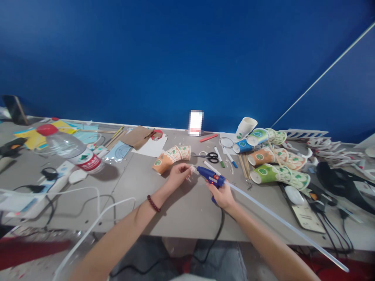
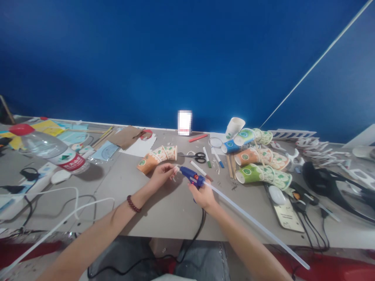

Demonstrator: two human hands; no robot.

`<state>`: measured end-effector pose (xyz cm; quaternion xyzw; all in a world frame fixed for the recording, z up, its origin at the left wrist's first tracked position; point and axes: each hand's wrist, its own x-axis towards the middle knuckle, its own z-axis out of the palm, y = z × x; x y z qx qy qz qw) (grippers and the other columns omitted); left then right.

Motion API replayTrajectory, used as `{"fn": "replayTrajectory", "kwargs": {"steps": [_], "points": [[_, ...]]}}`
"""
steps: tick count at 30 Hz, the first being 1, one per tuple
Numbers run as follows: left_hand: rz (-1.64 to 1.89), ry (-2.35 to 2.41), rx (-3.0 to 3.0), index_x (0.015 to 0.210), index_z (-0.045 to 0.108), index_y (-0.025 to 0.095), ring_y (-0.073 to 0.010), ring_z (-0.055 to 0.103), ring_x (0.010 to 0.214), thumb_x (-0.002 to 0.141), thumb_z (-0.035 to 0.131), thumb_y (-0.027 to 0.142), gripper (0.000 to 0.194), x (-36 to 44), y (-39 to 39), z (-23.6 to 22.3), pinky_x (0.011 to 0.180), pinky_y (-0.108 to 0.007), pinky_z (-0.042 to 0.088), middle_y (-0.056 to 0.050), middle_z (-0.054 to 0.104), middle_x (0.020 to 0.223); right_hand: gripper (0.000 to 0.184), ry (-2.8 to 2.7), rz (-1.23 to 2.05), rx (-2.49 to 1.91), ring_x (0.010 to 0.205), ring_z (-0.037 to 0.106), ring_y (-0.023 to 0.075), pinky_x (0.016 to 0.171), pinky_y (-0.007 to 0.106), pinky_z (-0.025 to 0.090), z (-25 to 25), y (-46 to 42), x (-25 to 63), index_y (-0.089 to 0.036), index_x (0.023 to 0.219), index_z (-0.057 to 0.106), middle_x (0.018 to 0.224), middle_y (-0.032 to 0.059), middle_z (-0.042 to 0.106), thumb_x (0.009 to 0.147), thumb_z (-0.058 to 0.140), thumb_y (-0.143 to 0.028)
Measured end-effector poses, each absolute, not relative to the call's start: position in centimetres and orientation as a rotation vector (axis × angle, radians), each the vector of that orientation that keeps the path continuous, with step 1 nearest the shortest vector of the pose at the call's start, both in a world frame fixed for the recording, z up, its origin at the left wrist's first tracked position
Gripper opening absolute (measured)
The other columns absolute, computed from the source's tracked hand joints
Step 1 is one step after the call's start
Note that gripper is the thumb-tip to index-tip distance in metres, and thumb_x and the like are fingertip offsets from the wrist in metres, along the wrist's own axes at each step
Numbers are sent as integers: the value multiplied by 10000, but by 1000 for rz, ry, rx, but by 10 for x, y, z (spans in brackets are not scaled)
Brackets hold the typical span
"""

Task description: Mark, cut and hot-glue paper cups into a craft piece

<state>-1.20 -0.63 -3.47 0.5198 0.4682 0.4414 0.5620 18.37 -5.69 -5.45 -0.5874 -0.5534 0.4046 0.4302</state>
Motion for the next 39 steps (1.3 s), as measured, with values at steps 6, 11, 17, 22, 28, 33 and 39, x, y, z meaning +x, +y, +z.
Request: {"fn": "replayTrajectory", "kwargs": {"steps": [6, 11, 17, 22, 28, 33, 39], "points": [[1049, 1106, 1204, 631, 626, 161, -99, 522, 543, 651, 757, 520, 383, -12, -6, -34, 516, -215, 422, -2, 590, 584, 276, -1377, 1009, -1457, 376, 438, 115, 377, 236, 371, -52, -57, 183, -202, 579, 555, 409, -33, 468, 685, 645, -440], [1047, 1115, 1203, 632, 625, 162, -99, 521, 540, 652, 752, 534, 394, -12, -6, -35, 510, -214, 418, -2, 593, 590, 274, -1391, 975, -1451, 390, 439, 115, 378, 231, 368, -55, -56, 184, -195, 583, 575, 411, -32, 467, 694, 650, -434], [1064, 1100, 1192, 624, 625, 162, -93, 519, 530, 658, 755, 530, 392, -12, -5, -37, 508, -212, 424, 3, 585, 580, 267, -1374, 980, -1462, 401, 453, 124, 389, 247, 378, -60, -56, 186, -194, 635, 592, 453, -23, 487, 699, 643, -448], [1068, 1097, 1181, 636, 627, 159, -96, 526, 534, 664, 761, 524, 389, -13, -4, -38, 509, -216, 421, 4, 587, 587, 272, -1396, 982, -1456, 409, 441, 119, 402, 250, 372, -60, -56, 186, -194, 615, 583, 455, -26, 475, 702, 642, -445], [1074, 1099, 1191, 630, 626, 162, -97, 521, 526, 671, 765, 525, 391, -13, -4, -37, 512, -223, 425, 5, 581, 577, 265, -1311, 999, -1499, 408, 467, 130, 404, 257, 391, -58, -56, 184, -197, 666, 587, 458, -30, 492, 666, 655, -453], [1085, 1099, 1174, 631, 628, 162, -92, 513, 516, 659, 764, 537, 401, -13, -3, -37, 503, -216, 425, 7, 580, 571, 257, -1303, 1026, -1499, 380, 454, 128, 390, 256, 383, -58, -57, 183, -197, 688, 599, 428, -40, 480, 661, 671, -442], [1094, 1097, 1168, 618, 628, 160, -86, 495, 499, 639, 769, 549, 415, -12, -4, -36, 492, -212, 414, 14, 566, 550, 261, -1333, 968, -1489, 406, 468, 133, 405, 259, 391, -63, -56, 186, -193, 667, 602, 455, -30, 492, 670, 668, -446]]}}
